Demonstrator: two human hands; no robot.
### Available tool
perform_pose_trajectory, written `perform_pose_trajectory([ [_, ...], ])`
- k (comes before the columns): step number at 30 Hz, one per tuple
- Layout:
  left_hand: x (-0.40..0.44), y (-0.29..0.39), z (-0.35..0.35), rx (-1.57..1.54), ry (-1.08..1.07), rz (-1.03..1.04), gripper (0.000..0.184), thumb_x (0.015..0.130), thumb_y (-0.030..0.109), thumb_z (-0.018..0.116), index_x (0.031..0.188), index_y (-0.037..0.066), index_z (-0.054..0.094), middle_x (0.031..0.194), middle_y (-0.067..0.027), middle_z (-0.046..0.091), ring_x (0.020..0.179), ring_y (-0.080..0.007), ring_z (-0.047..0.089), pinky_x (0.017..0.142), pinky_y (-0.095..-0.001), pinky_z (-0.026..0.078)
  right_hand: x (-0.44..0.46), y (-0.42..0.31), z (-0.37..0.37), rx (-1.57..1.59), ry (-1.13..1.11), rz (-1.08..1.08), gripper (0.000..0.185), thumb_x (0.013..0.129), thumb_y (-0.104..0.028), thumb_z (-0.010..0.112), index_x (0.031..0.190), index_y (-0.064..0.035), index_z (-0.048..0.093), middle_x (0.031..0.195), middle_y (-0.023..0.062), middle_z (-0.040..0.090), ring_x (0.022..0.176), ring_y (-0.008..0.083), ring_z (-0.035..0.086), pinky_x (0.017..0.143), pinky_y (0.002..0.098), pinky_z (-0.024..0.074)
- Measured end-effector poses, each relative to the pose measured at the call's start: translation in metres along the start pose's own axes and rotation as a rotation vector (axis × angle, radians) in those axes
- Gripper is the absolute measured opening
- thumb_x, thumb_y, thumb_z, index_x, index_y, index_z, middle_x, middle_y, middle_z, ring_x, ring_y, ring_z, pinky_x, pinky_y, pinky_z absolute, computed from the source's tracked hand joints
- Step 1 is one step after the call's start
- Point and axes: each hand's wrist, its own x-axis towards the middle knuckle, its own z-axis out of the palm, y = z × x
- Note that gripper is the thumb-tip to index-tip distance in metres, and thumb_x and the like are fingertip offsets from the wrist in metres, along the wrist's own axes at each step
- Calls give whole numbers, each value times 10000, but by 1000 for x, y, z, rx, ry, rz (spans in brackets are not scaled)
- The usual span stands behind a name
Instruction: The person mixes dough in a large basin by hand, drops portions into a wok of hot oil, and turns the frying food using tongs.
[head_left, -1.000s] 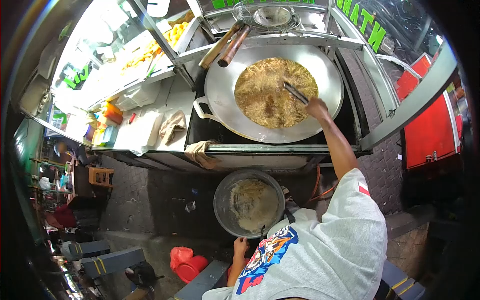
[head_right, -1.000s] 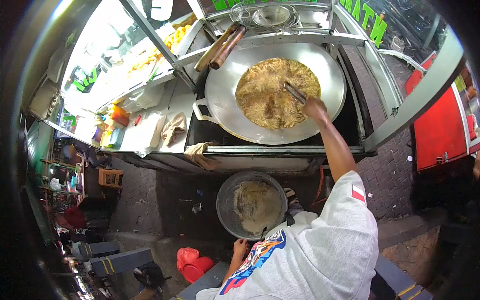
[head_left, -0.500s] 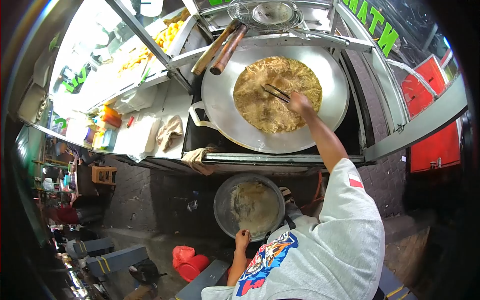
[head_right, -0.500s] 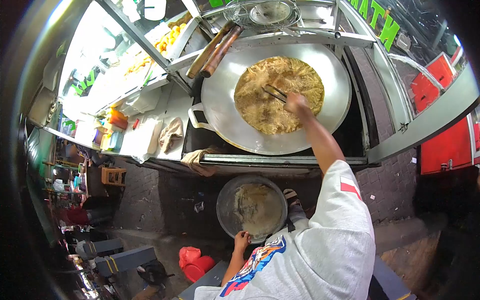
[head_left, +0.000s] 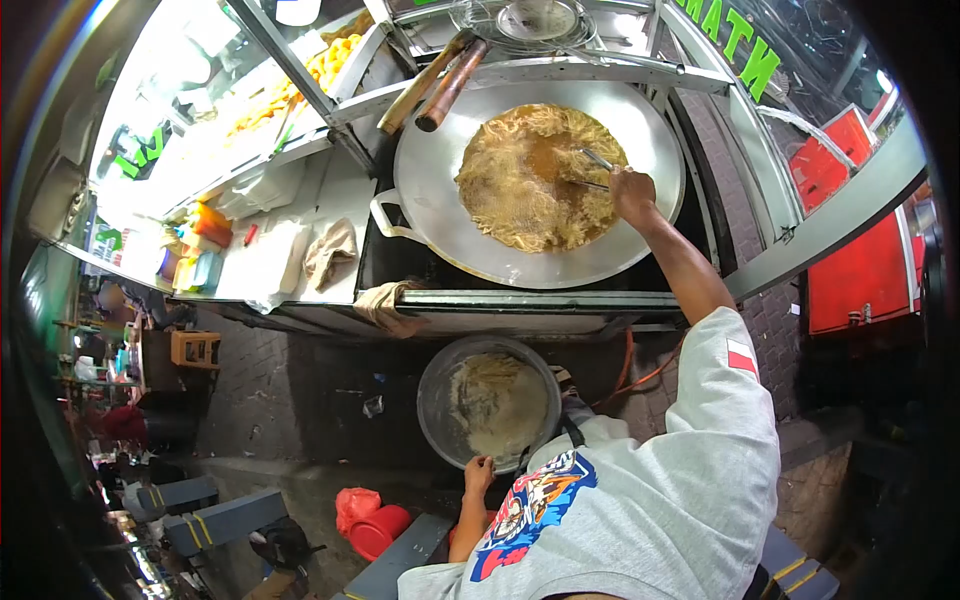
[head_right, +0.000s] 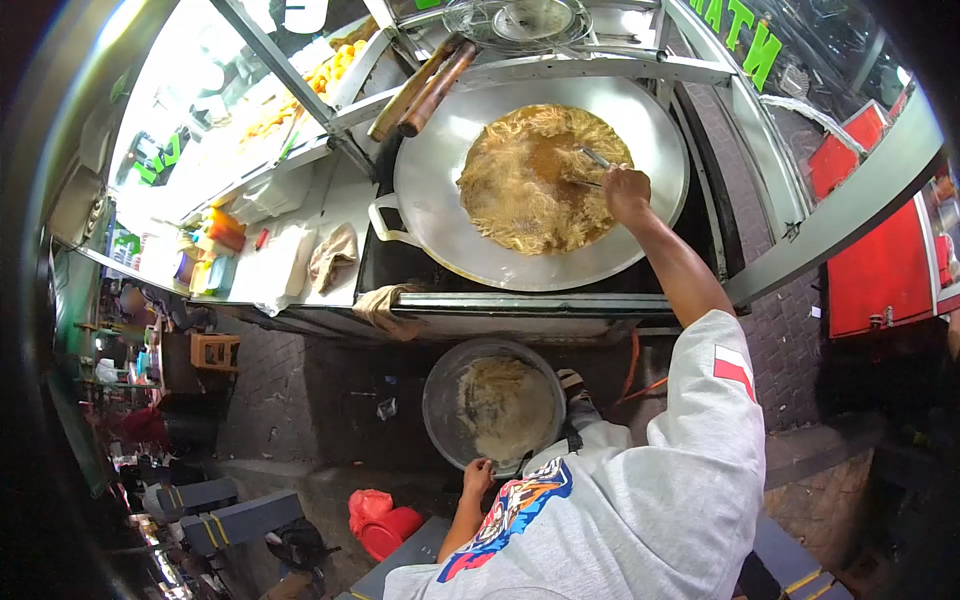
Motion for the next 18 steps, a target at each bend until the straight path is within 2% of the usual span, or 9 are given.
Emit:
perform_pose_trajectory([
  [3,1,5,1,37,25,74,229,893,187,603,1027,2,604,794,-88,646,603,-151,601,507,-291,494,5,-9,20,33,93,22,153,824,-191,551,823,-119,686,850,103,683,802,234,671,631,368,535],
  [6,-2,8,-2,57,36,130,234,895,192,600,1023,-3,606,824,-93,655,621,-153,609,521,-293,500,7,-9,7,143,-84,-18,159,789,-130,523,842,-46,647,825,173,666,794,284,669,679,399,522],
  [9,-6,11,-6,54,26,114,227,895,190,602,1010,-4,614,812,-88,652,618,-146,602,522,-287,498,10,8,22,289,112,-46,124,740,-104,540,751,-46,649,725,169,658,725,270,671,635,405,513],
  [10,1,1,-6,40,29,110,224,895,189,602,1006,-5,616,794,-85,649,612,-144,599,519,-284,495,14,9,1,321,-79,74,137,740,-163,592,716,-40,648,588,124,613,553,232,622,524,386,474],
  [13,0,-6,-8,1,13,62,219,894,182,603,1004,-7,617,753,-76,636,602,-136,591,511,-277,486,44,37,14,697,-493,213,218,753,-229,646,779,-14,660,548,73,559,456,191,531,461,362,433],
  [14,-4,-4,-8,-7,0,40,218,894,179,604,1005,-7,617,741,-73,631,600,-133,589,508,-274,483,50,45,17,640,-511,256,347,656,-259,652,912,-26,683,645,105,616,525,208,560,515,390,445],
  [17,-6,-1,-11,54,-22,30,209,895,176,601,991,-9,618,730,-65,620,590,-127,584,489,-272,478,36,60,1,800,-417,385,345,665,-258,655,923,-32,693,667,108,637,536,209,580,531,384,473],
  [18,-6,-1,-11,67,-19,63,211,897,175,599,998,-10,614,737,-66,621,588,-129,584,482,-273,476,31,65,-17,739,-403,307,373,683,-253,652,989,-42,684,746,133,674,612,242,633,601,389,509],
])
